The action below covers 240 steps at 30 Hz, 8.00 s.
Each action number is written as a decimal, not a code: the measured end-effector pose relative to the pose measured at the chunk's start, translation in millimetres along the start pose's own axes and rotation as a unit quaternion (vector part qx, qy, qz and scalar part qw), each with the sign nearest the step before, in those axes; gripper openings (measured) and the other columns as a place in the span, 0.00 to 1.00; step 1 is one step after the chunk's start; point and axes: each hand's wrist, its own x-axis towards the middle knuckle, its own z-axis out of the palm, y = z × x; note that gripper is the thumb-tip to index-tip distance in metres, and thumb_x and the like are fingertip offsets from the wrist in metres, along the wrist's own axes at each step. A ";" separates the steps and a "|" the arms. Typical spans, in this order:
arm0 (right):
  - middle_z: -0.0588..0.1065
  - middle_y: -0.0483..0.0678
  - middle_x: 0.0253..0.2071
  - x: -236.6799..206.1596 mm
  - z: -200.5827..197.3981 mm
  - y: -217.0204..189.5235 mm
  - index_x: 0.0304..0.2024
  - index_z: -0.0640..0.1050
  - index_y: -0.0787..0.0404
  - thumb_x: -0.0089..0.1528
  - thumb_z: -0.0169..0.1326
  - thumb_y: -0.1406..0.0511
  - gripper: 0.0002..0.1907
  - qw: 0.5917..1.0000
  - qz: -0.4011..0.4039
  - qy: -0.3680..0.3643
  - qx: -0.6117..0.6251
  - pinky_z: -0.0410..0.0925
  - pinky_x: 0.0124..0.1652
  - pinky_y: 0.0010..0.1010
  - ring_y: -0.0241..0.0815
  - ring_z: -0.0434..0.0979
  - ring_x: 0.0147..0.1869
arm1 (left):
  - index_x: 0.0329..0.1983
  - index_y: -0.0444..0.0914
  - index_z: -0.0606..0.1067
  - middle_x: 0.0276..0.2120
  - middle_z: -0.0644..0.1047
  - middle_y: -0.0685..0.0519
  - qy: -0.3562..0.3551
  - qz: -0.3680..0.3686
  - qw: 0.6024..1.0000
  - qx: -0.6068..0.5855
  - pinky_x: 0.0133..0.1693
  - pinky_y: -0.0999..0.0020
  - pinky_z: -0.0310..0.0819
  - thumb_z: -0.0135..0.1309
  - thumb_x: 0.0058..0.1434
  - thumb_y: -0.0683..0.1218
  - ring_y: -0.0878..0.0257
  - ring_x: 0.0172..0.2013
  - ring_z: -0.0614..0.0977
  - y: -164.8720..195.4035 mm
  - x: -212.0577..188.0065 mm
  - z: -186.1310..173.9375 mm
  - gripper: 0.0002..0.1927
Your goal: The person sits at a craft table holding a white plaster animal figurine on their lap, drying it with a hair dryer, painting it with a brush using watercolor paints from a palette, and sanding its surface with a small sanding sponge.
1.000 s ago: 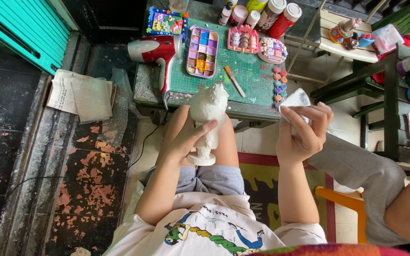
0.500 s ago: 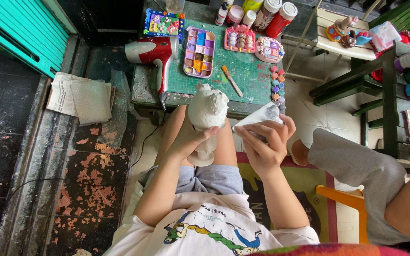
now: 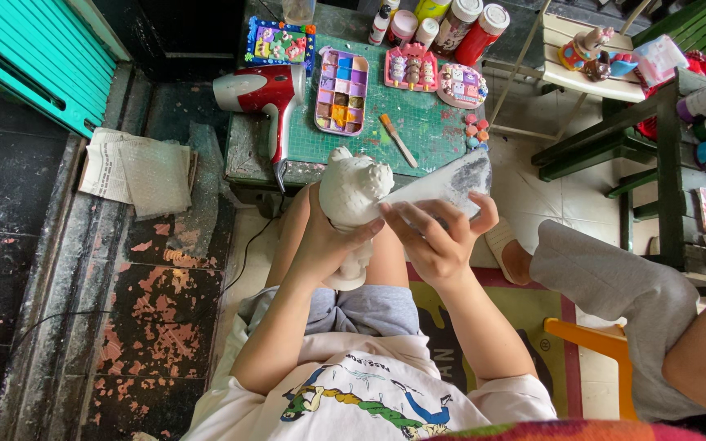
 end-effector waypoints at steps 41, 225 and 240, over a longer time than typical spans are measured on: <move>0.76 0.34 0.39 -4.7 1.5 21.2 0.41 0.88 0.48 0.58 0.75 0.66 0.11 0.998 0.045 0.041 -0.016 0.51 0.62 0.53 0.36 0.73 0.43 | 0.67 0.32 0.54 0.58 0.71 0.41 0.050 0.043 0.994 0.085 0.55 0.61 0.76 0.74 0.50 0.49 0.55 0.56 0.77 15.4 -2.4 5.1 0.50; 0.76 0.42 0.39 -4.0 -21.8 -28.5 0.40 0.86 0.54 0.52 0.68 0.71 0.13 0.985 0.116 0.023 0.124 0.59 0.62 0.49 0.42 0.75 0.46 | 0.80 0.40 0.50 0.68 0.65 0.41 -0.366 -0.125 0.860 -0.332 0.55 0.46 0.78 0.64 0.54 0.67 0.48 0.60 0.76 -51.8 -9.1 -32.8 0.58; 0.75 0.49 0.64 6.7 -67.4 -29.1 0.40 0.79 0.55 0.50 0.62 0.73 0.16 0.955 0.075 -0.199 0.206 0.64 0.48 0.35 0.42 0.76 0.46 | 0.80 0.40 0.50 0.68 0.65 0.40 -0.303 -0.064 0.901 -0.305 0.53 0.44 0.78 0.60 0.56 0.69 0.46 0.59 0.76 -50.0 -5.8 -30.2 0.57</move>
